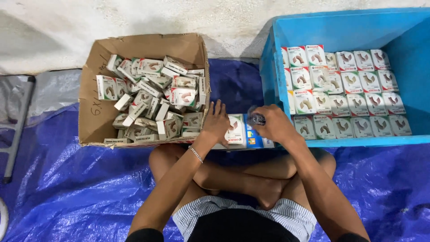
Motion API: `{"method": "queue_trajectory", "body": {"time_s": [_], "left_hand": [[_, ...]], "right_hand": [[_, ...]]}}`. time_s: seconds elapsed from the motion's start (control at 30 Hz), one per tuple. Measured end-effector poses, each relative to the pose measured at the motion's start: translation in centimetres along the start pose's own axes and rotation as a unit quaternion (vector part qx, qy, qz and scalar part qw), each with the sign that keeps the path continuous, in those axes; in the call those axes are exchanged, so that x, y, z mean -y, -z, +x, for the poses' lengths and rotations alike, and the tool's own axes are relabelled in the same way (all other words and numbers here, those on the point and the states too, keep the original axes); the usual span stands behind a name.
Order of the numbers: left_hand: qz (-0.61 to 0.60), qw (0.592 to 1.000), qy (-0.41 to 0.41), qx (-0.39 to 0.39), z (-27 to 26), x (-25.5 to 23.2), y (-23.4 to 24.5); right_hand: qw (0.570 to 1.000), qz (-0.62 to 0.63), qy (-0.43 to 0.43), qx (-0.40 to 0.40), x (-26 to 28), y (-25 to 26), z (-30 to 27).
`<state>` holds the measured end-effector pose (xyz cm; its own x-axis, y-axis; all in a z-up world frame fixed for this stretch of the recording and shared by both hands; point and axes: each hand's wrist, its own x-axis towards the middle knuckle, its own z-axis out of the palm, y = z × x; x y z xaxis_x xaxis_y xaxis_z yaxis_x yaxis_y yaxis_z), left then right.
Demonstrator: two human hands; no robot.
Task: A person is transferring small white boxes from a cardboard box into a blue plastic bin, arranging them in neat rows.
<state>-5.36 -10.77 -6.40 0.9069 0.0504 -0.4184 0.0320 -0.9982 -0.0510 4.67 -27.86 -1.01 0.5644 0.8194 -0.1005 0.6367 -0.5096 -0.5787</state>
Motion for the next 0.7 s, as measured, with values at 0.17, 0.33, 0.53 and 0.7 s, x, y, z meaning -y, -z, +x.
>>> {"method": "queue_trajectory", "body": {"time_s": [0.17,0.33,0.53,0.7], "left_hand": [[-0.082,0.996,-0.041,-0.015,0.3,-0.1,-0.1],[-0.113,0.993,-0.039,-0.014,1.0,-0.3,-0.4],[-0.107,0.993,-0.017,-0.039,1.5,0.0,-1.7],[-0.073,0.997,0.01,0.012,1.6,0.2,-0.4]], "right_hand": [[0.992,0.128,0.016,0.015,-0.6,-0.1,0.3],[0.993,0.101,0.042,0.037,-2.8,-3.4,1.3],[0.998,-0.039,0.031,-0.049,-4.1,-6.8,2.3],[0.994,0.009,0.087,-0.072,-3.4,-9.6,0.1]]}}
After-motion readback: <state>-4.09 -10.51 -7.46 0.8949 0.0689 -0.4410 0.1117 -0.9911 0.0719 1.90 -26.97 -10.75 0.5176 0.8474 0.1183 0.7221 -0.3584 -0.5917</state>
